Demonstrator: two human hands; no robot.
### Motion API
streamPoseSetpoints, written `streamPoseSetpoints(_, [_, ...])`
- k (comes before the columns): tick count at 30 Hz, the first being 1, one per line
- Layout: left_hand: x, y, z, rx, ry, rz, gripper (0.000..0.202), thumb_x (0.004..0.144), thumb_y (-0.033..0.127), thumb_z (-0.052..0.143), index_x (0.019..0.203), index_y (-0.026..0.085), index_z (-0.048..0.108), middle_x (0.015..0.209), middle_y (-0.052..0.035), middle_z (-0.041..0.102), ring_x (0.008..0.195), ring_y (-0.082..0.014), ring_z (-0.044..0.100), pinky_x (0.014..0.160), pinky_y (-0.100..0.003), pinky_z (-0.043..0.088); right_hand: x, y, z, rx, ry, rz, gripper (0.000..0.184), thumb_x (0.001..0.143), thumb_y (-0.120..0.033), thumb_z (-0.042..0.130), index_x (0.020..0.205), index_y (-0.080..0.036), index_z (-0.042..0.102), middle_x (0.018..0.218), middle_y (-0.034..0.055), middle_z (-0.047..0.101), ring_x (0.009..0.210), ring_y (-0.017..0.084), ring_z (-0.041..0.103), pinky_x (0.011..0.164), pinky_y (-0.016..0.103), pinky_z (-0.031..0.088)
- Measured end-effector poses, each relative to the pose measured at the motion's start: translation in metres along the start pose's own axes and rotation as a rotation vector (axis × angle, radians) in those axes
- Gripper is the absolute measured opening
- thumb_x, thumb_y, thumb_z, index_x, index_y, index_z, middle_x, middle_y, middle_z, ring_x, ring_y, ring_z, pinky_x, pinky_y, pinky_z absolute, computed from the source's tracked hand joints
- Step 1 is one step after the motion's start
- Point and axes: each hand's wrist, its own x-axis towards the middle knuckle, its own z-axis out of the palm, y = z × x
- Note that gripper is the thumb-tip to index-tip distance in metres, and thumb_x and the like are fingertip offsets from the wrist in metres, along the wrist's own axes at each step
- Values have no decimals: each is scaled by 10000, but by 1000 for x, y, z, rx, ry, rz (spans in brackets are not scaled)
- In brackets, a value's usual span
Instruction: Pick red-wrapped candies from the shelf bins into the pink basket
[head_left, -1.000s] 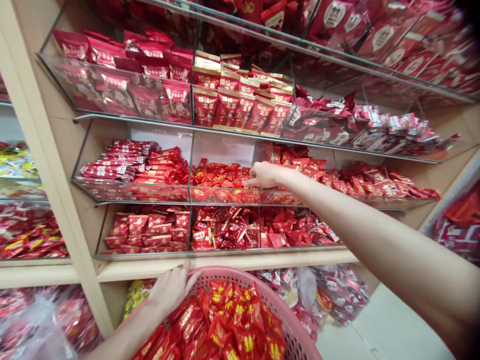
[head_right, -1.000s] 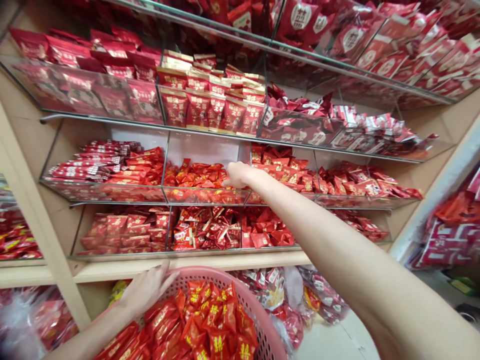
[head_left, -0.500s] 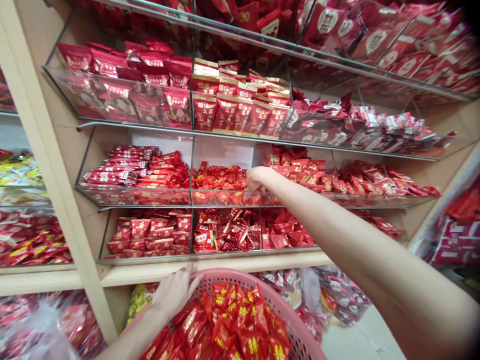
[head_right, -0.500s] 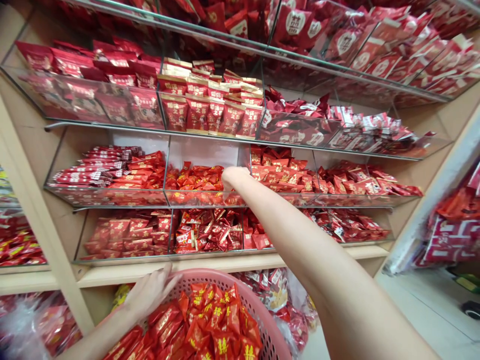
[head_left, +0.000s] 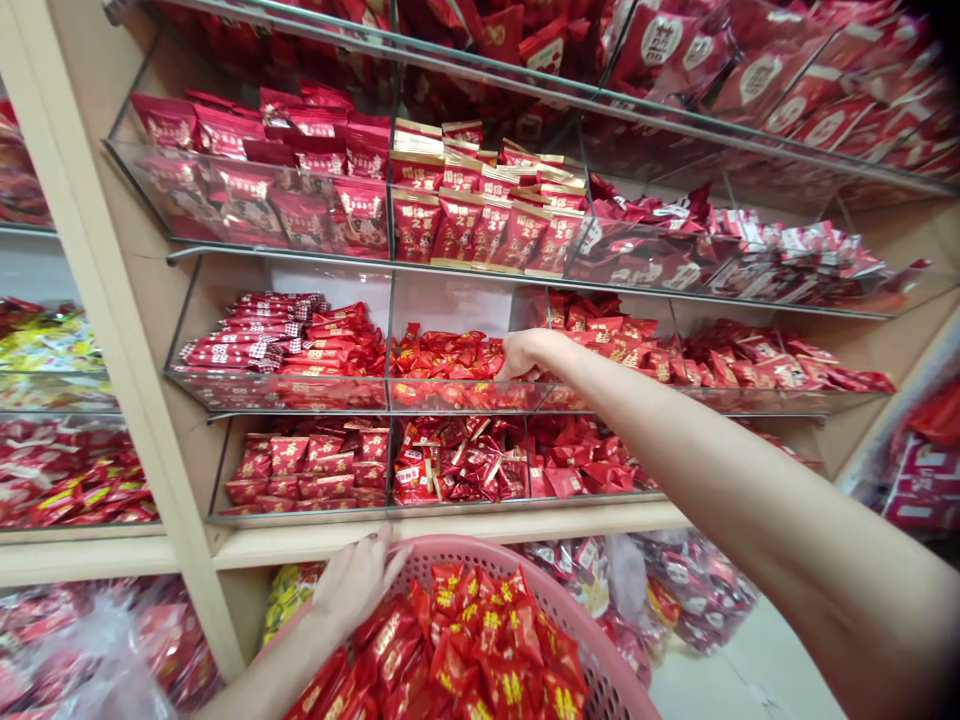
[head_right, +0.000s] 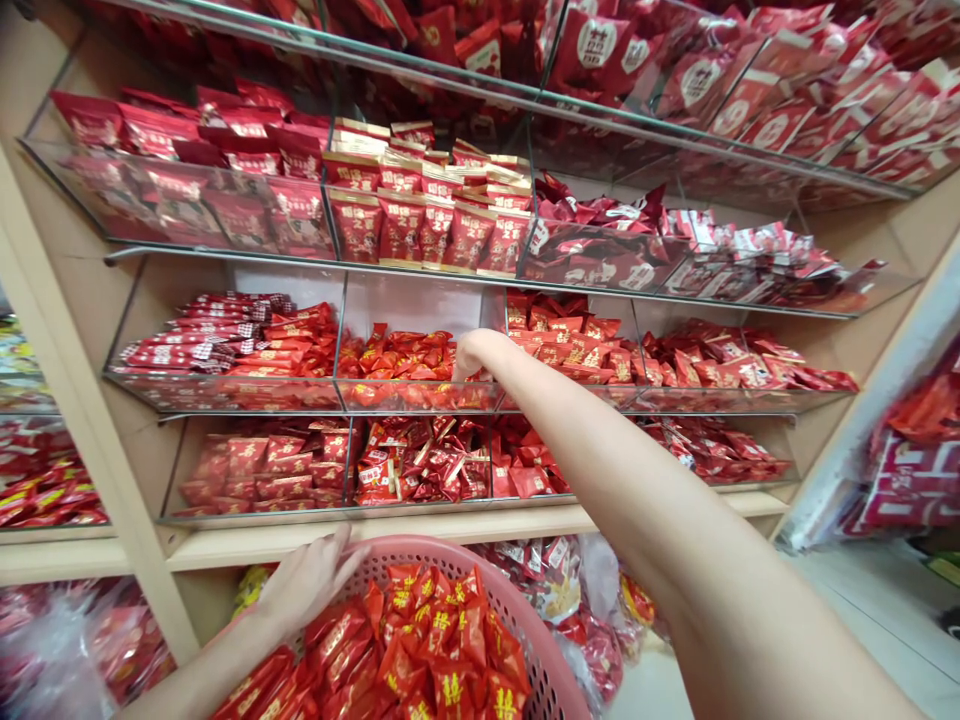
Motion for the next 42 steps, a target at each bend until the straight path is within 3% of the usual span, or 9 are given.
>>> streamPoseSetpoints(6, [0,0,-1,8,8,6,499,896,461,205,1147,123,473,961,-149,684,884,-304,639,728,-399,454,-16,12,-10,117,86,110,370,680,-438,684,800,-97,601,641,88,636,618,206,629,549,299,493])
streamPoseSetpoints(11, [0,0,0,-18,1,3,505,893,470,194,1135,130,478,944,-143,683,885,-301,637,727,-398,453,-23,29,-9,667,196,96,326,667,-340,715,825,-103,556,631,60,622,521,163,625,504,287,527])
streamPoseSetpoints(19, [0,1,0,17,10,8,502,893,472,211,1144,125,472,922,-146,683,867,-315,641,706,-409,455,-51,50,2,1380,111,35,209,819,-319,576,740,-153,477,543,5,573,509,98,622,432,127,501])
streamPoseSetpoints(22, [1,2,-1,21,15,17,489,895,466,204,1110,127,483,918,-147,686,848,-320,646,690,-411,458,-69,49,25,1630,31,-42,181,858,-309,530,774,-156,482,580,11,597,485,76,611,443,110,506])
streamPoseSetpoints(26, [0,3,-3,4,14,14,470,892,470,217,1094,139,484,931,-144,685,866,-303,645,715,-392,454,-90,39,78,1928,-168,-138,130,874,-272,501,851,-147,527,659,30,646,531,89,643,474,115,527])
streamPoseSetpoints(30, [-1,6,-7,6,4,7,456,890,483,219,1057,159,493,919,-133,687,854,-298,648,707,-383,453,-104,27,138,2121,-369,-73,181,863,-296,514,808,-125,536,579,15,621,502,88,634,493,117,530])
streamPoseSetpoints(34, [-2,8,-9,17,-18,-24,461,886,500,221,1053,167,492,932,-139,682,864,-286,645,715,-371,446,-113,21,186,2182,-473,-74,220,844,-324,550,886,-108,555,679,51,674,551,86,651,563,129,540])
streamPoseSetpoints(37, [-1,9,-10,11,-28,-30,466,884,515,223,1051,170,487,935,-141,677,854,-282,645,708,-367,443,-118,19,207,2204,-482,-88,219,824,-288,585,948,-108,570,778,62,695,628,97,670,631,152,549])
streamPoseSetpoints(42, [0,9,-9,26,-24,-19,499,877,545,204,1042,171,489,892,-137,684,831,-287,650,684,-360,440,-127,15,223,2198,-451,-87,210,805,-211,603,993,-120,585,901,73,693,752,110,676,737,185,542])
